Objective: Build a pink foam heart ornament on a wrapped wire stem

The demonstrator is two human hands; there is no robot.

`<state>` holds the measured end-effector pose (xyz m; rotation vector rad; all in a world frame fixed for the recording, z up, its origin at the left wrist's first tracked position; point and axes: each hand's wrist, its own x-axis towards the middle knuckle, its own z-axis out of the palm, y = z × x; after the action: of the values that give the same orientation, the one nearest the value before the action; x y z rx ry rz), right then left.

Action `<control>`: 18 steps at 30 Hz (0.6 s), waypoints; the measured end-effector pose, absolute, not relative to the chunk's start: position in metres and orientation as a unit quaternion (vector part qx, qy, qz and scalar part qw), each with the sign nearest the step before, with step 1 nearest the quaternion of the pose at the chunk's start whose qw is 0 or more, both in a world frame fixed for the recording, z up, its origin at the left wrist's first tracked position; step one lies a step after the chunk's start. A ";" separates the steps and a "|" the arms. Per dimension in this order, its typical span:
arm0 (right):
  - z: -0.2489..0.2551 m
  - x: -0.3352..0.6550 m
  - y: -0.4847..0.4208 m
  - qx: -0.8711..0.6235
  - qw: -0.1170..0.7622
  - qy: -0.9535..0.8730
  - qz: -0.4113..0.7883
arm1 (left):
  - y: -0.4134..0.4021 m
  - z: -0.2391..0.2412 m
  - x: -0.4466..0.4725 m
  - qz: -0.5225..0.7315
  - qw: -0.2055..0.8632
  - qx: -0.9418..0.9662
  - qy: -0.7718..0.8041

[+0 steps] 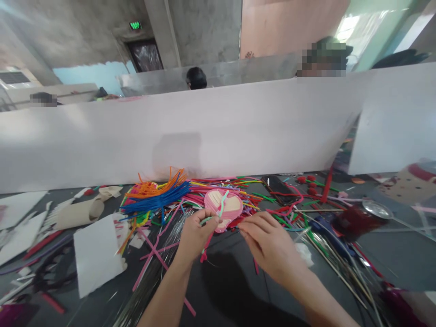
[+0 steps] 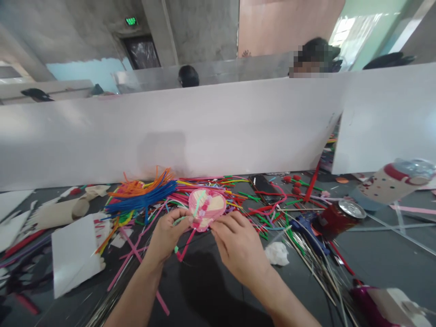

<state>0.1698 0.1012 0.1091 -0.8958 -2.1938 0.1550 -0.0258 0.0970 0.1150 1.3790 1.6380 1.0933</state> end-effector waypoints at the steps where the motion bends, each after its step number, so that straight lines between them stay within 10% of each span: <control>1: 0.107 0.166 0.099 -0.357 0.360 -0.861 0.047 | 0.097 0.114 -0.026 0.434 0.367 0.526 0.633; 18: 0.083 0.150 0.096 -0.420 0.287 -0.861 -0.021 | 0.094 0.102 -0.005 0.487 0.354 0.548 0.581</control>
<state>0.1500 0.0959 0.0825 -1.1218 -2.2995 -0.0551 -0.0052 0.0938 0.1025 1.4152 1.5007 1.2595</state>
